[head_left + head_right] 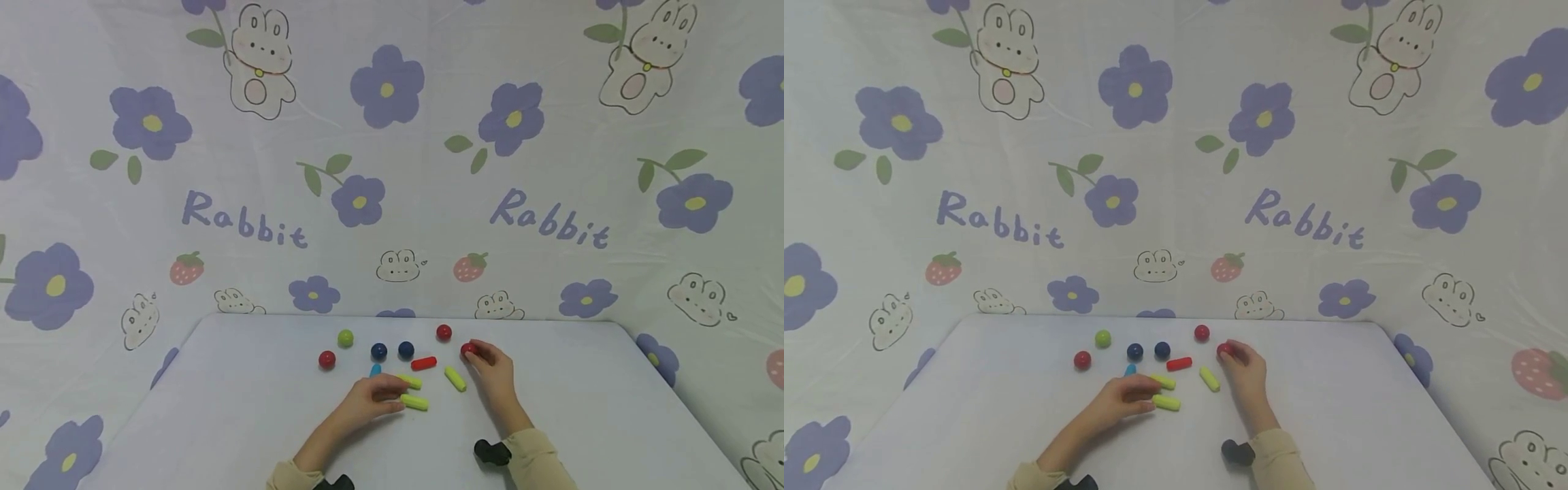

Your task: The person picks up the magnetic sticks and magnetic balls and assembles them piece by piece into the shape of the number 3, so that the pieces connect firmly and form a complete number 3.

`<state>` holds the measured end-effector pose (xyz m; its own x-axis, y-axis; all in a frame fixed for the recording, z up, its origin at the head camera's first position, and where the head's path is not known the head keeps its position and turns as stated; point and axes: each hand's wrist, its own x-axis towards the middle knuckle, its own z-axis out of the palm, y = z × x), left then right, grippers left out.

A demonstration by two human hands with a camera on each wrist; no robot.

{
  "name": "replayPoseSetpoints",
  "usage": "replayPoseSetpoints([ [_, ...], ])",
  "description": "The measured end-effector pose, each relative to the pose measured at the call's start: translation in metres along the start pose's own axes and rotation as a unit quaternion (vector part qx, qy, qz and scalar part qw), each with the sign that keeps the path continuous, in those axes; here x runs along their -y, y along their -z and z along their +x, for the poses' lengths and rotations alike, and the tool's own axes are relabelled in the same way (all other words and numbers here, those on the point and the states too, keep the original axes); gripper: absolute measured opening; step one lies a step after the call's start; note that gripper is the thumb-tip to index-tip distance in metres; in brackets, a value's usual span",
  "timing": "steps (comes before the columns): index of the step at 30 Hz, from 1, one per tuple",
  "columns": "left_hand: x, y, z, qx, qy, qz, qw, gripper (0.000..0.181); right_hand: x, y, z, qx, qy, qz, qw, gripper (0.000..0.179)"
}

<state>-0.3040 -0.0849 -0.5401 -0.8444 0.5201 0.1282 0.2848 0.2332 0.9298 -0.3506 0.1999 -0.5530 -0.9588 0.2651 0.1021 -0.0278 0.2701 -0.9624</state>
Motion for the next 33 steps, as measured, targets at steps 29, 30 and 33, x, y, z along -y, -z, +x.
replayPoseSetpoints([
  [29, 0.003, -0.008, 0.002, -0.026, 0.017, 0.007, 0.9995, 0.026, 0.002, 0.013, -0.018, 0.017, 0.001, 0.019, 0.9997, 0.039],
  [30, 0.003, -0.008, 0.002, -0.028, 0.017, 0.007, 0.9994, 0.025, 0.002, 0.014, -0.019, 0.017, 0.000, 0.018, 0.9997, 0.039],
  [33, 0.003, -0.008, 0.002, -0.031, 0.015, 0.007, 0.9994, 0.024, 0.003, 0.015, -0.022, 0.018, -0.005, 0.015, 0.9997, 0.041],
])
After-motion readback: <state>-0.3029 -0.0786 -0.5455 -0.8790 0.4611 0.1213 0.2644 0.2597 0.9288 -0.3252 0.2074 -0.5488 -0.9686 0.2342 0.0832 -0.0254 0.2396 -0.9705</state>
